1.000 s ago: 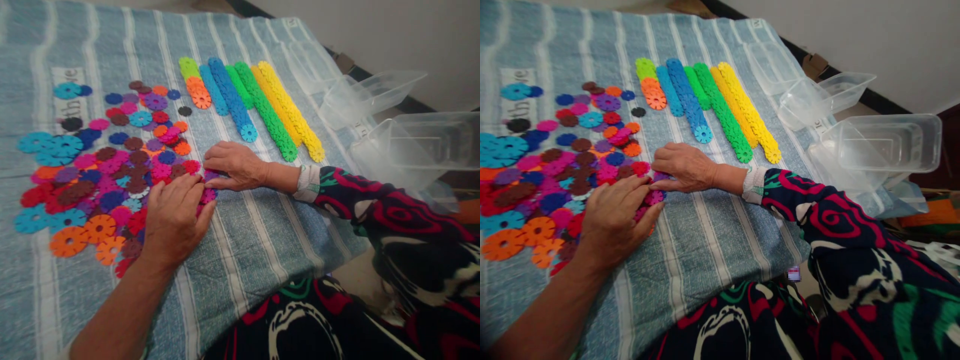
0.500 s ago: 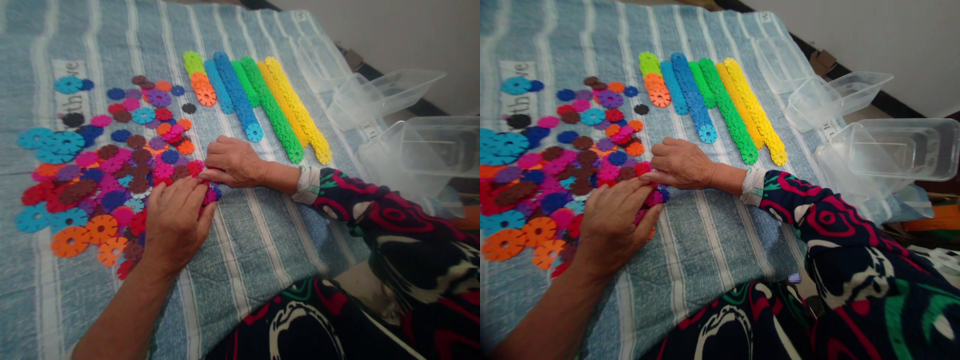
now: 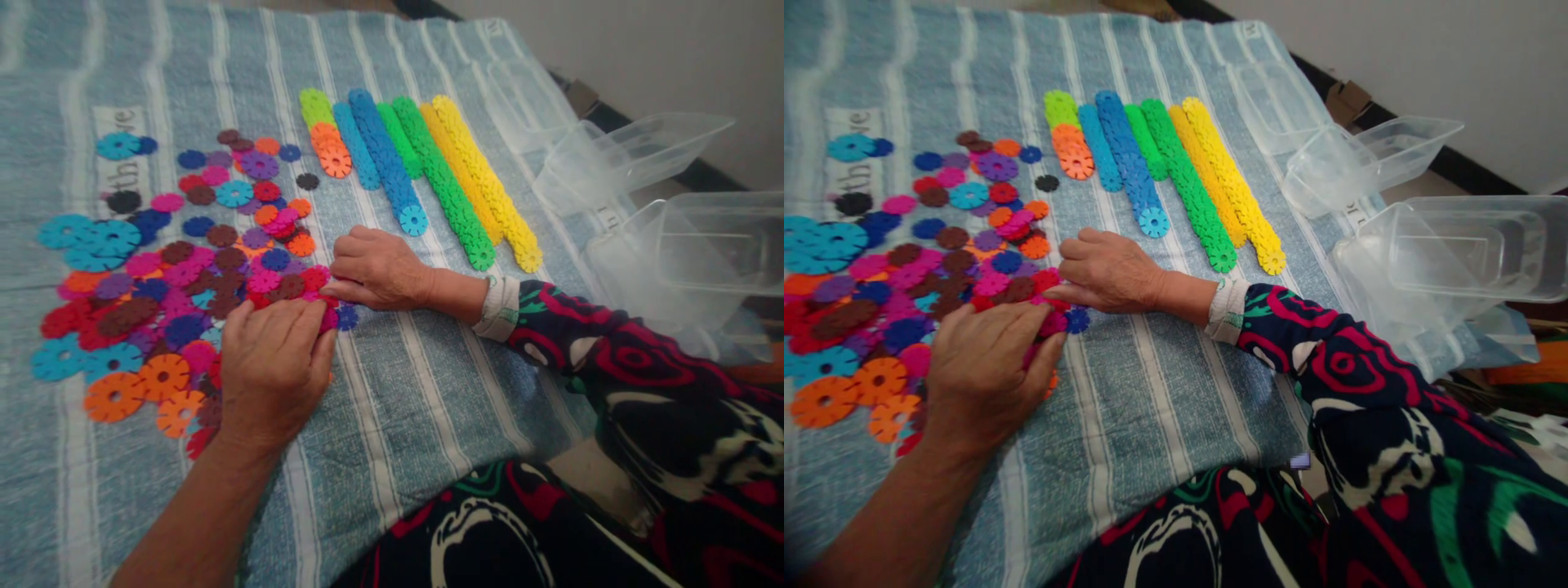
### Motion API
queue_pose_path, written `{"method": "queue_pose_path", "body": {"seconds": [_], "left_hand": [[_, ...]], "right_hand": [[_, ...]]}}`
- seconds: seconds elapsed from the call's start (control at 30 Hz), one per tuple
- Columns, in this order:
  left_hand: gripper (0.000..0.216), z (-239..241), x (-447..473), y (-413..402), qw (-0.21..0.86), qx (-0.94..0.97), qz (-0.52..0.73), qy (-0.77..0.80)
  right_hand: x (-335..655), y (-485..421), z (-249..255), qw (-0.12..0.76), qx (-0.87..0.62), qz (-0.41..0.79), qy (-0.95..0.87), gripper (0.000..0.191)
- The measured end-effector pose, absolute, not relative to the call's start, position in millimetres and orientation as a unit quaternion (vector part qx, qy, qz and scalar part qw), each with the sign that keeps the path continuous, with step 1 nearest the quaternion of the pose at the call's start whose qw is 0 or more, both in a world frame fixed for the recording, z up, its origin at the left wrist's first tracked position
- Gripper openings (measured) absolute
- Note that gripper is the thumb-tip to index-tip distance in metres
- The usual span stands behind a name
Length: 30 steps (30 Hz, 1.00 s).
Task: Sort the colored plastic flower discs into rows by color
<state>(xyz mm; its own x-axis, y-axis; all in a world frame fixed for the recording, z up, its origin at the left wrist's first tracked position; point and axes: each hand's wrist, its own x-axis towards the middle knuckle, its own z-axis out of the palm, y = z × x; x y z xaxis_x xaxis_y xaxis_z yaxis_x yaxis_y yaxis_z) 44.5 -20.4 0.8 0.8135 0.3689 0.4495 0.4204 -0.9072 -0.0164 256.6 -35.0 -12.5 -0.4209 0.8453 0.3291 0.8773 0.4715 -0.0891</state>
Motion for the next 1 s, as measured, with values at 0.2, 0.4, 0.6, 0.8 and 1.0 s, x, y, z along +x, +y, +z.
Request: {"method": "queue_pose_path", "body": {"seconds": [0.2,0.4,0.6,0.8,1.0], "left_hand": [[0.023,4.1,39.1,-19.9,0.074,-0.944,-0.219,-0.236],[0.018,3.3,30.0,-16.8,0.090,-0.929,-0.241,-0.264],[0.014,0.6,23.0,-11.4,0.107,-0.919,-0.250,-0.287],[0.014,2.9,20.3,-8.0,0.133,-0.916,-0.246,-0.288],[0.018,8.3,25.4,-4.3,0.126,-0.911,-0.230,-0.317]], "right_hand": [[255.6,-34.0,-13.7,0.214,-0.499,-0.031,-0.839,0.058],[253.4,-35.3,-16.1,0.252,-0.505,0.000,-0.825,0.052],[251.4,-35.8,-16.4,0.261,-0.505,0.010,-0.822,0.049],[250.3,-36.1,-15.2,0.260,-0.504,0.020,-0.823,0.046],[247.3,-36.1,-19.1,0.267,-0.503,0.006,-0.822,0.041]]}}
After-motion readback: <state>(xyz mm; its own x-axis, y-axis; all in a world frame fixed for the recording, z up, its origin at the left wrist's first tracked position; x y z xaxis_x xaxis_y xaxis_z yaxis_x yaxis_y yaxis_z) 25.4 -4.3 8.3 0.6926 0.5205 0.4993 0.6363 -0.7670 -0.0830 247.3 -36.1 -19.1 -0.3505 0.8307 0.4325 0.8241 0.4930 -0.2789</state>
